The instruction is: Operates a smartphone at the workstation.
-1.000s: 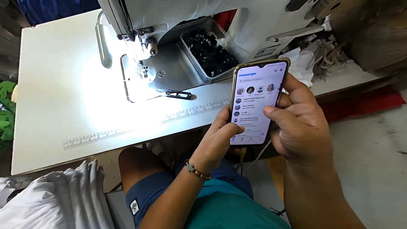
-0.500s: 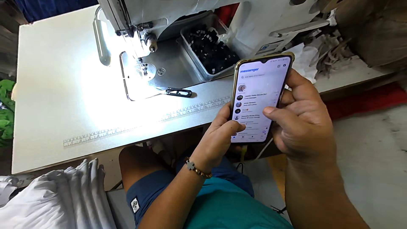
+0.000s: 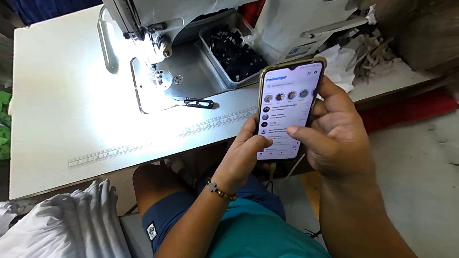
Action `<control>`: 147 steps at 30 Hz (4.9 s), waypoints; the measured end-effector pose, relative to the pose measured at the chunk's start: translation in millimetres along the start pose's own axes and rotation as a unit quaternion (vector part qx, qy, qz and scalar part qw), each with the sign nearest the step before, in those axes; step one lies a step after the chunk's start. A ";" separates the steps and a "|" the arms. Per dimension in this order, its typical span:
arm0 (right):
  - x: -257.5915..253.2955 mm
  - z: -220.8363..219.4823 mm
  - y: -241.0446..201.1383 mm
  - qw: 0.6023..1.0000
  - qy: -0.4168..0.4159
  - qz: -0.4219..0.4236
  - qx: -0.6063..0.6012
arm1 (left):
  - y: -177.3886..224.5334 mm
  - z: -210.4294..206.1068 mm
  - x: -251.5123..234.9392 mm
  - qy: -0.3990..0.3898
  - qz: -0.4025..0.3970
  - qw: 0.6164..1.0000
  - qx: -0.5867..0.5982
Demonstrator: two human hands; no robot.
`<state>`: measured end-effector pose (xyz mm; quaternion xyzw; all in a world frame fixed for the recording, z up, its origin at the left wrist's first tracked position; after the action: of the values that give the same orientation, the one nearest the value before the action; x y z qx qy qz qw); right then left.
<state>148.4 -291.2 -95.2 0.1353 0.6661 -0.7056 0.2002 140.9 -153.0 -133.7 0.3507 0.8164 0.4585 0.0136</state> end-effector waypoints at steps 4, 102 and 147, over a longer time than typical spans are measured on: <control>0.9 0.2 0.6 1.000 -0.007 0.003 -0.006 | -1.6 0.5 0.3 -0.005 0.002 1.000 0.006; 8.1 -0.2 -0.2 0.998 0.054 0.020 0.023 | -6.1 -4.7 3.3 0.006 0.021 1.000 -0.002; 43.5 -7.9 10.8 0.995 -0.050 -0.083 0.028 | 0.5 3.7 1.9 0.017 -0.015 0.999 0.031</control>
<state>114.4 -288.2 -125.2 0.0497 0.6443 -0.7440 0.1697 141.1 -149.0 -134.9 0.3304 0.8356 0.4389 -0.0043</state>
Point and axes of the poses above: each hand's wrist, its own x-axis away from the middle knuckle, its own z-axis out of the back of the hand, y = z × x, the point moved 5 cm from there along -x, towards the middle knuckle, and after that the axes turned 12 degrees about z, right-handed, at the moved point
